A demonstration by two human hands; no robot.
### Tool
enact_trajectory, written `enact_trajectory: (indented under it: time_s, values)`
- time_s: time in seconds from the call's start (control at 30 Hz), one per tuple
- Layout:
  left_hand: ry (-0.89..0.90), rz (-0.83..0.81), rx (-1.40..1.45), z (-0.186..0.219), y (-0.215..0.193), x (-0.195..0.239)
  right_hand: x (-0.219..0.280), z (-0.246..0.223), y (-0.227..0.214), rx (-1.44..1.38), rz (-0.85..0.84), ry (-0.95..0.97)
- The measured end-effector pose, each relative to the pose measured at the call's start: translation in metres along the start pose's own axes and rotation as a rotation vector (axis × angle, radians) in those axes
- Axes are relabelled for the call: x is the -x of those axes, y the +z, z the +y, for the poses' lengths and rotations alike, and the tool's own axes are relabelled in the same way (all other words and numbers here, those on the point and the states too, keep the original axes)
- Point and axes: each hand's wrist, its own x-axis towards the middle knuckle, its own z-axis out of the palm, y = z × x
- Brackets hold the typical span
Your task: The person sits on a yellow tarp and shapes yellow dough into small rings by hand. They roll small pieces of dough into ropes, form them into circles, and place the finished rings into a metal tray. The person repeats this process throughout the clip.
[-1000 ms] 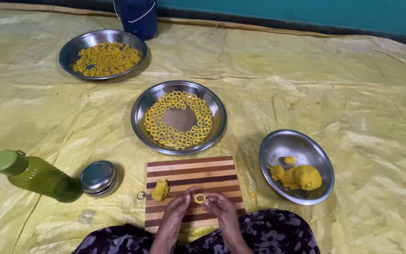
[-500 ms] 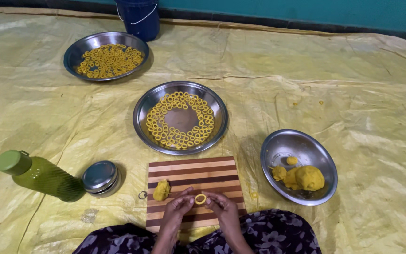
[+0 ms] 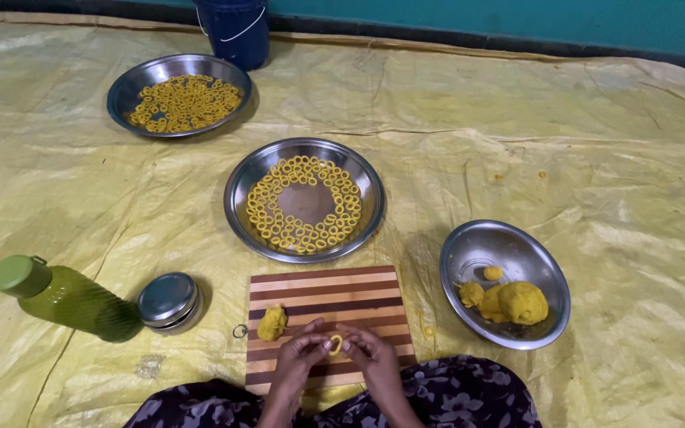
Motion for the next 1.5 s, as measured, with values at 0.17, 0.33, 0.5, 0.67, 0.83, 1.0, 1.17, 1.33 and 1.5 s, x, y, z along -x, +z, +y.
enact_trajectory:
  time_s: [0.17, 0.33, 0.5, 0.67, 0.83, 1.0, 1.17, 1.33, 1.5]
  values:
    - [-0.025, -0.002, 0.072, -0.001, -0.001, 0.004, -0.002, 0.001, 0.005, 0.018, 0.017, 0.066]
    - [0.036, -0.057, 0.165, 0.0, 0.002, 0.001, -0.004, 0.014, 0.006, -0.13, 0.01, 0.003]
    - [0.022, 0.012, 0.046, 0.001, 0.004, 0.0, -0.005, 0.014, 0.007, -0.131, 0.023, 0.042]
    - [0.031, 0.079, 0.119, 0.01, 0.004, -0.007, -0.004, 0.002, 0.005, -0.045, 0.092, 0.161]
    - [0.03, 0.278, 0.181, 0.035, -0.013, -0.028, -0.055, 0.027, -0.016, -0.058, 0.169, 0.209]
    - [0.116, 0.315, 0.303, 0.034, -0.024, -0.035, -0.191, 0.058, -0.033, -0.054, 0.099, -0.151]
    - [0.092, 0.36, 0.339, 0.015, -0.031, -0.05, -0.323, 0.037, -0.028, 0.764, 0.22, -0.221]
    - [0.129, 0.3, 0.363, -0.011, -0.036, -0.064, -0.382, 0.034, -0.008, 0.864, 0.191, -0.296]
    - [0.153, 0.32, 0.381, -0.032, -0.039, -0.068, -0.405, 0.05, -0.001, 1.07, 0.103, -0.424]
